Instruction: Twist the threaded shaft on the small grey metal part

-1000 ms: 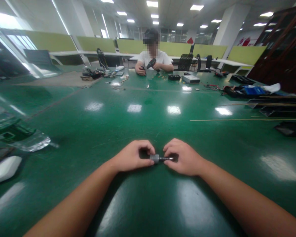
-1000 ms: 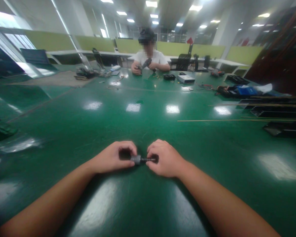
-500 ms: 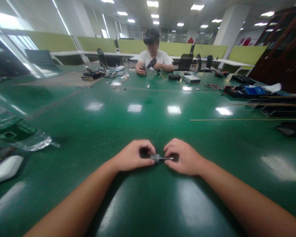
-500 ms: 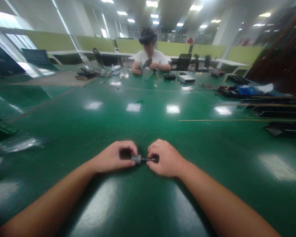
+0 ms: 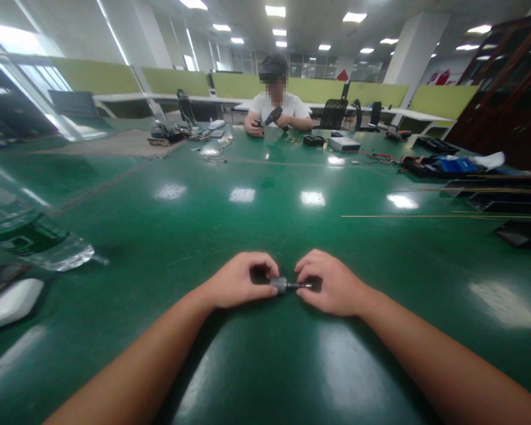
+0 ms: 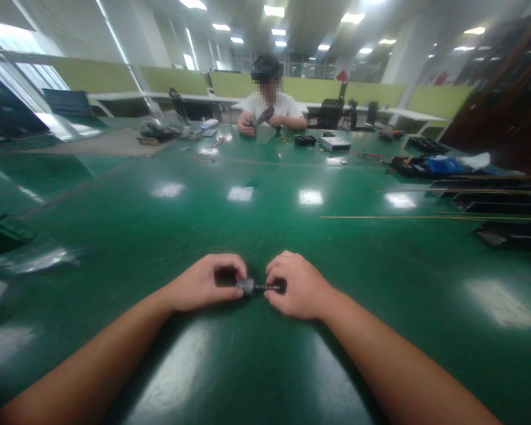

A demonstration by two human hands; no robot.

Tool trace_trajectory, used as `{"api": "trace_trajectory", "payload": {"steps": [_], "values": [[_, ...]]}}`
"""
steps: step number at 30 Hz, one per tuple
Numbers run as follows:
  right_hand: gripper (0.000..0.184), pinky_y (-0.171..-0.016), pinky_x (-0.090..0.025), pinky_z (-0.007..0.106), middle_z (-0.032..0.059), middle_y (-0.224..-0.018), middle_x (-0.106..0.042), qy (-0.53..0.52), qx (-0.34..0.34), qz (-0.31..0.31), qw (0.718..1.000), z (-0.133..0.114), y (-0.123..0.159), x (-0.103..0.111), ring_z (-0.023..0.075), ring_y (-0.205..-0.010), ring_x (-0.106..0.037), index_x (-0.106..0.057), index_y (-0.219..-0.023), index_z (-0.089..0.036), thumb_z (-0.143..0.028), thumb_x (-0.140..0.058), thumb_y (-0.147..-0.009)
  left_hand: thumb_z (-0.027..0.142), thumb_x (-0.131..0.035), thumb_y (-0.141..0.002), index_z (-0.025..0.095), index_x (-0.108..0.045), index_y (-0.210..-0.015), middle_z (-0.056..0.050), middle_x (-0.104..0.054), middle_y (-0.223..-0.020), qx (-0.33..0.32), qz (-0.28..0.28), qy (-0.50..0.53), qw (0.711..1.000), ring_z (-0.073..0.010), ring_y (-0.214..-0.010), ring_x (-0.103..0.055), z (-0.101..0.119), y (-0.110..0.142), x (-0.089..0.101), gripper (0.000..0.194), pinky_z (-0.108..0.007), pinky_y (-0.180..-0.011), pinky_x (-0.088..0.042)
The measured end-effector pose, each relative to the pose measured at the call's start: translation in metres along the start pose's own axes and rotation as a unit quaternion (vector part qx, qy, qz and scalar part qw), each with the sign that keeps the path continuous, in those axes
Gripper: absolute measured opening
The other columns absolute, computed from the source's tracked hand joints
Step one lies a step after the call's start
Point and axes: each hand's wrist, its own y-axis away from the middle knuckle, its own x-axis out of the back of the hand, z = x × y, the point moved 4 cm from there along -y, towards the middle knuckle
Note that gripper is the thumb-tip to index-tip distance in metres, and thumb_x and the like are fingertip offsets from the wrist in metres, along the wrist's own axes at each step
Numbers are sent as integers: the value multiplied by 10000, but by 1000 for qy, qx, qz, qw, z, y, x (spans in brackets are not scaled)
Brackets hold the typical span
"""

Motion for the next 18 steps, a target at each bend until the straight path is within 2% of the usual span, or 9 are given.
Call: {"api": "trace_trajectory", "payload": {"steps": [18], "values": [[91, -857, -490, 382, 45, -960, -716, 7, -5, 1, 1000, 2, 0, 1, 215, -923, -622, -687, -788, -206, -152, -741, -738, 297, -735, -799, 143, -726, -895, -53, -715, -869, -5, 25, 2, 1000, -189, -811, -656, 0, 1, 0, 181, -291, -763, -516]]}}
